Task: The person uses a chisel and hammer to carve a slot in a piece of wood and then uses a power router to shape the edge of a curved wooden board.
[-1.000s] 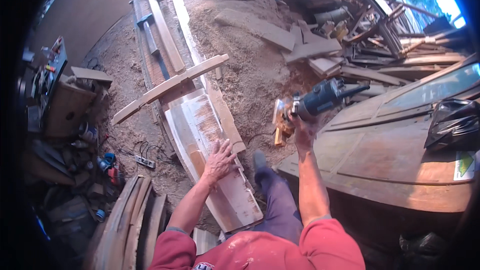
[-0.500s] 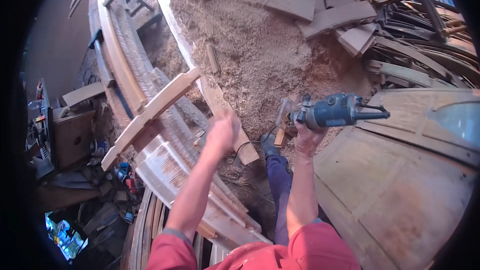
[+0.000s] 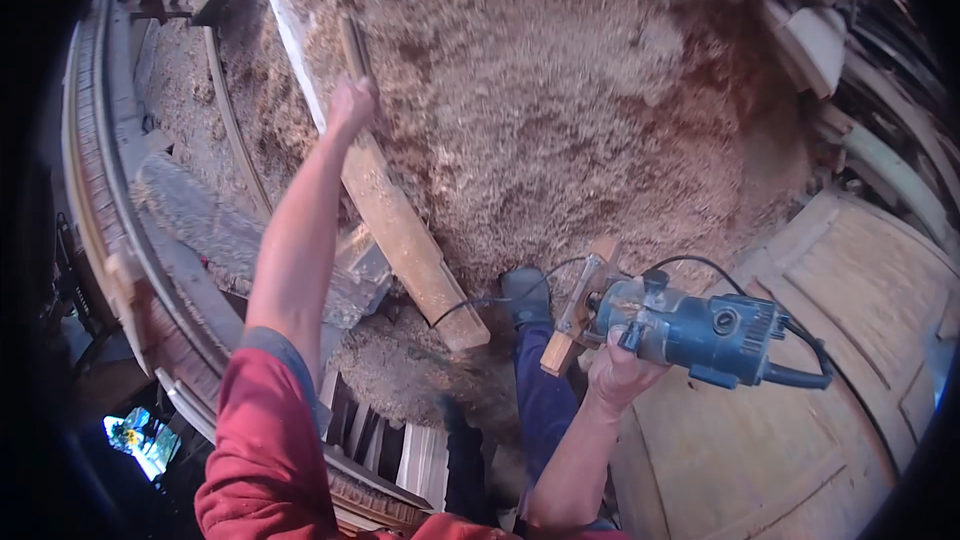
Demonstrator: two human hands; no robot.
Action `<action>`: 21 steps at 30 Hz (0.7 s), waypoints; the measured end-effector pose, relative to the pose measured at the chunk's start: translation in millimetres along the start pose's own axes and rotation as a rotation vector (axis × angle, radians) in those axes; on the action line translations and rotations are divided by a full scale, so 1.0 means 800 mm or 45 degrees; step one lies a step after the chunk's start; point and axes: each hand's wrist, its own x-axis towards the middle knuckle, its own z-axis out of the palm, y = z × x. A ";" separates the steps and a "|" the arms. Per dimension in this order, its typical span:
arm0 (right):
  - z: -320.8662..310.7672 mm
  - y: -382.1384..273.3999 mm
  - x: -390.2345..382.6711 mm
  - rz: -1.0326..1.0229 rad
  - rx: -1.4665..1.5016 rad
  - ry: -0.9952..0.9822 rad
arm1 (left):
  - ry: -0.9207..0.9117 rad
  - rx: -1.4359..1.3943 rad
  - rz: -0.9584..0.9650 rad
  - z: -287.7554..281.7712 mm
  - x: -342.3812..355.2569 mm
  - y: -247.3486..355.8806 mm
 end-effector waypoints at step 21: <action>-0.065 -0.132 -0.041 -0.241 -0.195 -0.208 | -0.773 -2.000 -0.914 -0.239 -0.378 0.182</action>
